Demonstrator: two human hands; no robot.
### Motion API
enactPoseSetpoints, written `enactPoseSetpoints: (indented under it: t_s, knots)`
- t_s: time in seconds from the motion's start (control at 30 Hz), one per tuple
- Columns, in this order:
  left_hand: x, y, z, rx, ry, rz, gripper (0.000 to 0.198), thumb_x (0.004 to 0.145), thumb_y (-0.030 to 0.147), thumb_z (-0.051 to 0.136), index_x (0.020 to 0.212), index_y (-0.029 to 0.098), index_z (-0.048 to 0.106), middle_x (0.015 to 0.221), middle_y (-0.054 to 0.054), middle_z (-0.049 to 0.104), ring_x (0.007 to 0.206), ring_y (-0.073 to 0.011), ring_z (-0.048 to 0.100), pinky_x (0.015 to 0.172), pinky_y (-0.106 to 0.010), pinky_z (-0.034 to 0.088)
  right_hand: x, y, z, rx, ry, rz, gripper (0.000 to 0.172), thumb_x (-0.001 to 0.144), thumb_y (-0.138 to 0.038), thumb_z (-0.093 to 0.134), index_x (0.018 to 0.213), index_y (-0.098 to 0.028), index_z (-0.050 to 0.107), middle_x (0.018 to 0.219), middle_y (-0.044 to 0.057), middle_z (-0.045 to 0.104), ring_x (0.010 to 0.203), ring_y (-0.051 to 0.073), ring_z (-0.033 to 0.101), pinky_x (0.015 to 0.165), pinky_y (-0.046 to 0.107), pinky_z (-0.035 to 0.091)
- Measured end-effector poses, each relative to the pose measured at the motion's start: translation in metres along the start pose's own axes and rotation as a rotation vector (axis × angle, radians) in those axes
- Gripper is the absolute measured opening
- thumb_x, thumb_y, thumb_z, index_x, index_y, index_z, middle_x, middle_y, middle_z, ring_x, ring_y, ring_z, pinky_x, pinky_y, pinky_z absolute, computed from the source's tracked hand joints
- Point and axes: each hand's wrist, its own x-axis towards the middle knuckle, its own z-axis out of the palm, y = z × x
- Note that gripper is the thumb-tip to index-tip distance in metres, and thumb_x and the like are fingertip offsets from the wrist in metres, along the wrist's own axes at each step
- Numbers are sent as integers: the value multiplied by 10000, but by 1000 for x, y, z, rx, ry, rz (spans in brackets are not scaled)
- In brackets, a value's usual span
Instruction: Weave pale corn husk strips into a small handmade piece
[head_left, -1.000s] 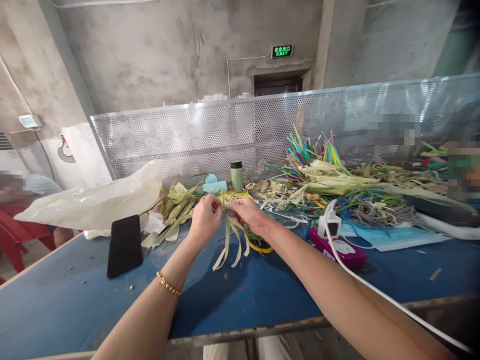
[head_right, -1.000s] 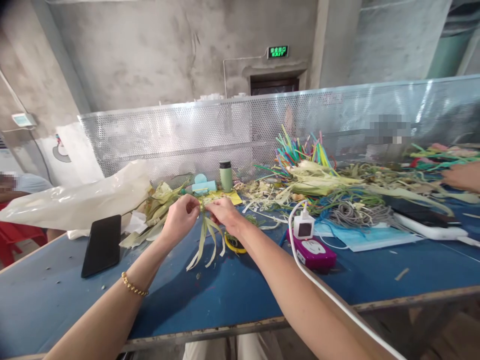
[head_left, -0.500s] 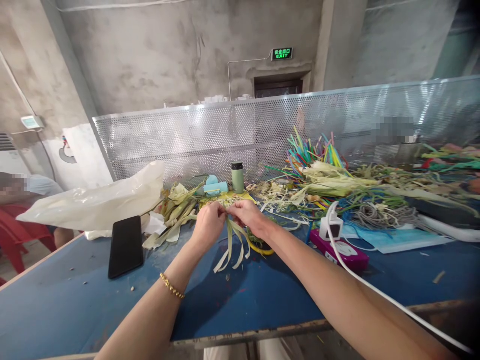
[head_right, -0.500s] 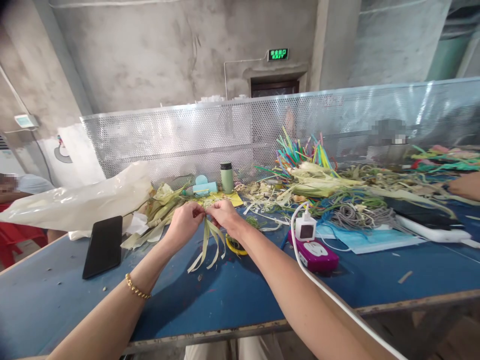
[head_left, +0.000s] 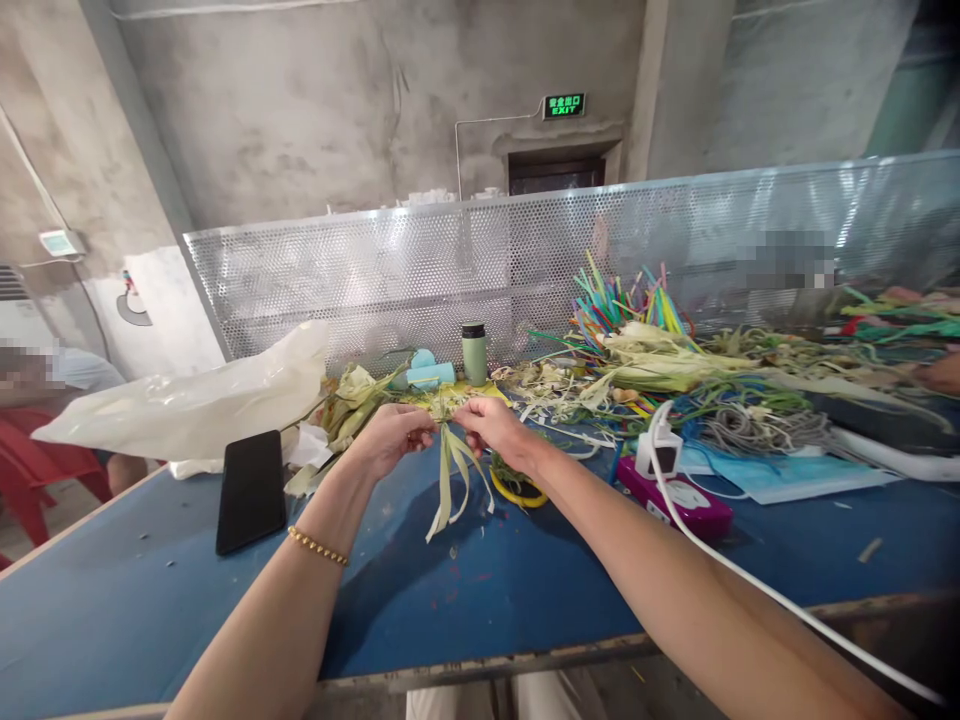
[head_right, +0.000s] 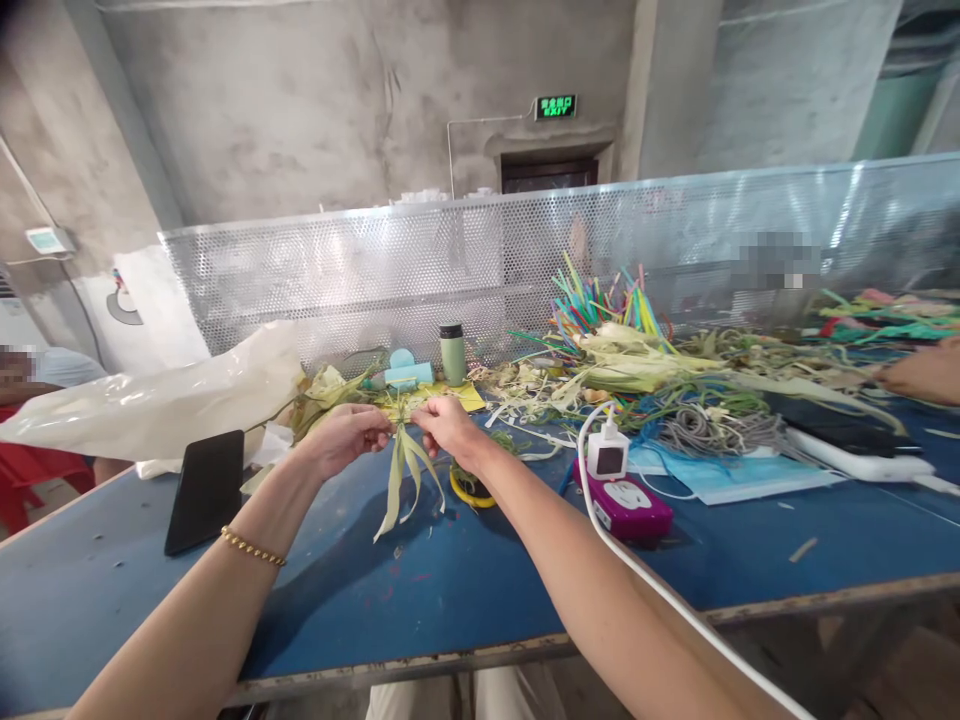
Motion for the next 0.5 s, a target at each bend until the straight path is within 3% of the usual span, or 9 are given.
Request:
enactPoseSetpoints:
  t_s: [0.2, 0.5]
  knots:
    - [-1, -2, -2, 240, 119, 234, 95, 627, 106, 579, 604, 169, 512, 480, 12, 576, 452, -80, 486, 482, -205, 373, 0, -2, -1, -31, 25, -11, 219, 818, -225, 626, 653, -179, 490, 396, -76, 438, 321, 70, 396, 312, 178, 335]
    - [8, -13, -5, 646, 154, 345, 85, 670, 110, 543, 691, 173, 597, 507, 23, 600, 501, -133, 576, 533, -234, 413, -5, -16, -7, -42, -52, 8, 195, 797, -221, 675, 682, -171, 525, 407, -114, 355, 299, 19, 233, 294, 158, 188]
